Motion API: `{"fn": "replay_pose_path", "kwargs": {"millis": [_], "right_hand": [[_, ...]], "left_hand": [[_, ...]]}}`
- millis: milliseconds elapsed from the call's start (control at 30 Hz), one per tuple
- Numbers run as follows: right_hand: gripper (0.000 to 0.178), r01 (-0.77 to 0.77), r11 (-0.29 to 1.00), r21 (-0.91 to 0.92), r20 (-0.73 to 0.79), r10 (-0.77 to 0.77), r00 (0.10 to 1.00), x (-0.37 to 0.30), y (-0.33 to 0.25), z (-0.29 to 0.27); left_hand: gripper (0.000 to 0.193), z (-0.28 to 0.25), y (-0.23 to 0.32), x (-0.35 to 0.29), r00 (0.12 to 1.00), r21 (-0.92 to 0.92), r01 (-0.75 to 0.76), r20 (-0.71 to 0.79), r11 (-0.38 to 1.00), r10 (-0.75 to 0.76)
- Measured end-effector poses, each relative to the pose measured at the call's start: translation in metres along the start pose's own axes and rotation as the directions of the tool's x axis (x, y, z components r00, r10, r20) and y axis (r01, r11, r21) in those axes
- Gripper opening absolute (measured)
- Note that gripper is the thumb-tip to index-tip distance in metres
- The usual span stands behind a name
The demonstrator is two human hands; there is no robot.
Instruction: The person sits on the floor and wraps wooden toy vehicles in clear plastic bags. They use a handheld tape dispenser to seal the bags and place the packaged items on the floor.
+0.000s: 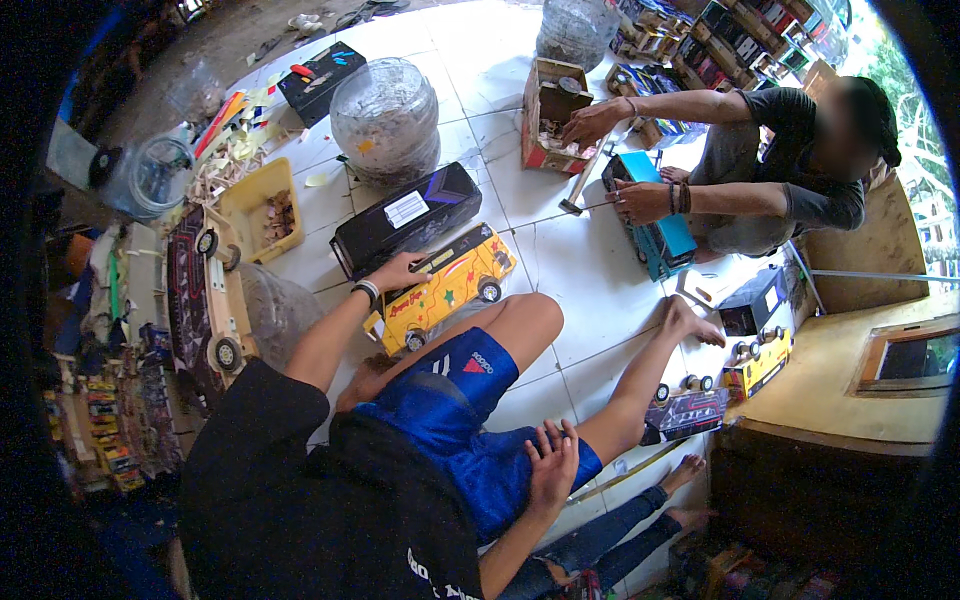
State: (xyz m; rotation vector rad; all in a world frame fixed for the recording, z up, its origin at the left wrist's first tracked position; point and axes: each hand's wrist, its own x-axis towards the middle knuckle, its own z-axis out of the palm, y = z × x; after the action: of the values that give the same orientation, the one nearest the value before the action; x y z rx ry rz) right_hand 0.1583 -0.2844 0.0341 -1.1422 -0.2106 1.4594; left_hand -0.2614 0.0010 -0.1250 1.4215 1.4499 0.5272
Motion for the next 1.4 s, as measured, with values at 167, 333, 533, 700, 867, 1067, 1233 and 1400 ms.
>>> {"fn": "replay_pose_path", "kwargs": {"millis": [167,333,533,700,867,1067,1233,1400], "right_hand": [[0.048,0.015,1.000,0.002,-0.010,-0.015,1.000,-0.001,0.000,0.002],[0.050,0.024,1.000,-0.003,0.001,-0.024,1.000,-0.003,0.000,-0.001],[0.050,0.037,0.999,0.025,0.024,-0.038,0.999,-0.001,0.000,-0.004],[0.051,0.015,1.000,0.002,0.049,-0.015,0.999,-0.002,0.001,-0.005],[0.050,0.006,0.997,0.071,0.028,-0.008,1.000,-0.004,0.002,-0.007],[0.045,0.024,0.995,0.101,0.044,-0.029,0.999,-0.012,0.001,-0.001],[0.043,0.082,0.974,0.211,0.047,-0.094,0.994,-0.016,0.001,-0.003],[0.041,0.305,0.677,0.670,-0.085,-0.337,0.938,-0.004,-0.002,-0.059]], "left_hand": [[0.029,0.001,0.030,-0.036,0.903,0.351,-0.108,-0.358,0.930,0.240],[0.040,-0.046,0.037,-0.061,0.580,0.442,0.005,-0.732,0.897,0.358],[0.130,-0.107,0.008,-0.063,0.848,0.498,0.199,-0.519,0.844,0.106],[0.146,-0.096,-0.006,-0.047,0.905,0.612,0.211,-0.418,0.762,0.085],[0.123,-0.097,-0.002,-0.025,0.844,0.629,-0.037,-0.396,0.777,0.361],[0.124,-0.119,0.005,-0.014,0.880,0.669,0.155,-0.427,0.727,0.206],[0.130,-0.131,-0.011,-0.003,0.904,0.708,0.179,-0.392,0.683,0.169],[0.132,-0.133,-0.023,-0.001,0.913,0.700,0.241,-0.398,0.672,0.088]]}}
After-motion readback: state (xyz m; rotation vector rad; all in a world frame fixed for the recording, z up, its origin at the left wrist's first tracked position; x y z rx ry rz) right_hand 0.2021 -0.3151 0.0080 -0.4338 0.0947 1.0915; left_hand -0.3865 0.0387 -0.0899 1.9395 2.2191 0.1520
